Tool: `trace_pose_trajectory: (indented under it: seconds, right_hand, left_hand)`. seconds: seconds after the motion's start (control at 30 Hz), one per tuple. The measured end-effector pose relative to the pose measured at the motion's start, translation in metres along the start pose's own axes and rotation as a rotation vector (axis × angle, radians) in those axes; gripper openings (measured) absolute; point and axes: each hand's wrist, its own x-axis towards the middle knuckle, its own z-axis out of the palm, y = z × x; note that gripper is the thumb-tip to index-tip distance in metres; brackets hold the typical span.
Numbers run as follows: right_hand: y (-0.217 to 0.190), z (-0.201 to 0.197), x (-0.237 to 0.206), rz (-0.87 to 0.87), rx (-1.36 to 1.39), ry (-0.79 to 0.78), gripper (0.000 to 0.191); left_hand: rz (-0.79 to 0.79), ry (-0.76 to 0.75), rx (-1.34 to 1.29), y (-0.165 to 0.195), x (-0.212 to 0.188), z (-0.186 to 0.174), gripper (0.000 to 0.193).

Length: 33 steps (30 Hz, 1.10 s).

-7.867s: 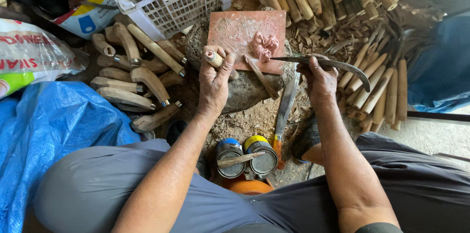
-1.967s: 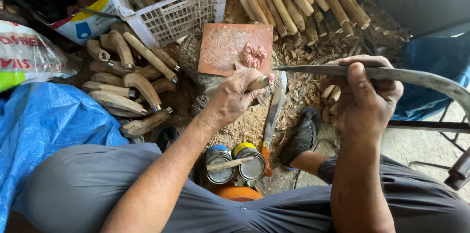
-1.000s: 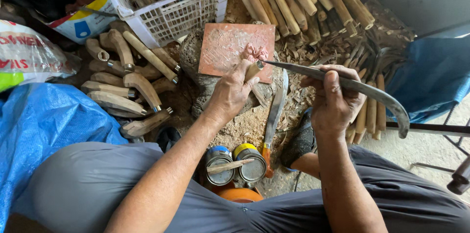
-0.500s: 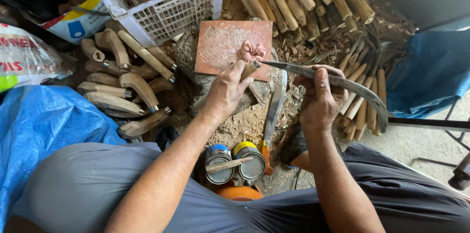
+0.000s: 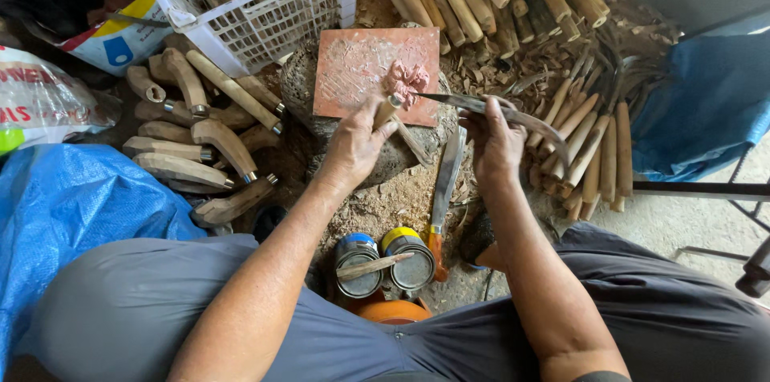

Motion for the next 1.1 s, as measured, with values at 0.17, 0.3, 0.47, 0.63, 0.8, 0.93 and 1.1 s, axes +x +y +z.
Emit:
trace_pose_trajectory:
  seconds: [0.17,0.3,0.47,0.63,0.8,0.93,1.1]
  right_hand:
    - [0.02,-0.003,0.008,0.22,0.147,0.046,0.029]
    - [0.03,-0.018,0.009,0.337,0.28,0.101,0.031]
    - [0.034,-0.038,0.006,0.384,0.316,0.26,0.025]
    - [0.017,-0.04,0.016,0.254,0.233,0.201,0.017]
    - [-0.037,0.006,0.005,0.027,-0.074,0.224,0.013]
    - [-0.087,0.052,-0.028,-0.228,-0.16,-0.039,0.012]
    - [-0.124,0.082,-0.083,-0.506,-0.191,-0.345,0.019]
  left_hand:
    - [0.124,0.113,0.009,0.0,-0.003,-0.004,0.026]
    - [0.144,0.14,-0.007,0.002,-0.007,-0.007,0.029]
    - [0.1,0.103,-0.062,0.007,-0.011,-0.013,0.023]
    - [0.055,0.077,-0.163,0.017,-0.011,-0.018,0.023]
    - [0.093,0.124,-0.132,0.029,-0.015,-0.022,0.021]
    - [0.231,0.165,-0.23,0.037,-0.021,-0.027,0.019]
    - [0.173,0.124,-0.269,0.049,-0.027,-0.031,0.022]
